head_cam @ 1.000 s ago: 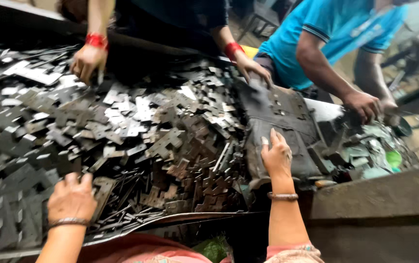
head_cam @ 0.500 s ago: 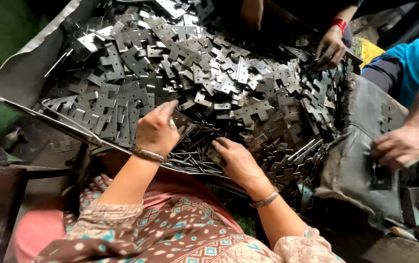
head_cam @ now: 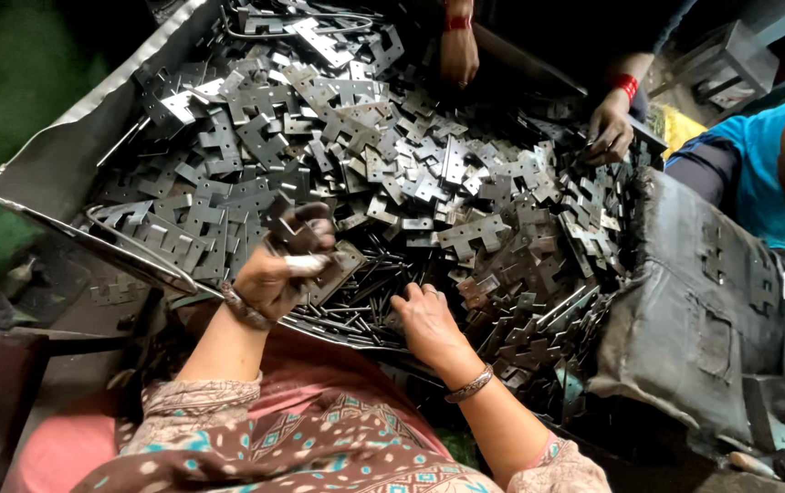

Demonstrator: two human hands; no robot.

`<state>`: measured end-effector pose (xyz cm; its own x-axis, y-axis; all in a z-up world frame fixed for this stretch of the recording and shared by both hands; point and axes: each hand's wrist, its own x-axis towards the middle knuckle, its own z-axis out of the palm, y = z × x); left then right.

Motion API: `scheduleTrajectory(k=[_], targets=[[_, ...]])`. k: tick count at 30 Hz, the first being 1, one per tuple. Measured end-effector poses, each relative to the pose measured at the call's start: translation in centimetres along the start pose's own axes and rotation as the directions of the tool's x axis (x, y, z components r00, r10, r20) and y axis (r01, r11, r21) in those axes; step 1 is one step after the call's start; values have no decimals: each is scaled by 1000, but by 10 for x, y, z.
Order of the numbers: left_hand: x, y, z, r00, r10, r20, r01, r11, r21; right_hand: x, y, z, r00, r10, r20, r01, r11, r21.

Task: The person sorts through metal brackets and pins in a large bin by hand, occasionally picking them up and moving them.

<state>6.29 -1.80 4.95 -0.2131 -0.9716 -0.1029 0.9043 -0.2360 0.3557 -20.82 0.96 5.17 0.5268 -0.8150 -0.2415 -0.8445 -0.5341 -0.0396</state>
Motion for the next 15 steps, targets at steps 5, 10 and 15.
scheduleTrajectory(k=[5,10,15], targets=[[35,-24,2,999,23,-37,-5,897,441,5,14,-1,996,-84,-8,85,988,129],[63,-74,-2,983,137,-122,139,-122,983,7,19,-14,986,-163,19,154,960,235],[70,-109,-9,995,50,83,-26,-690,723,-13,24,-42,991,-103,-89,130,914,386]])
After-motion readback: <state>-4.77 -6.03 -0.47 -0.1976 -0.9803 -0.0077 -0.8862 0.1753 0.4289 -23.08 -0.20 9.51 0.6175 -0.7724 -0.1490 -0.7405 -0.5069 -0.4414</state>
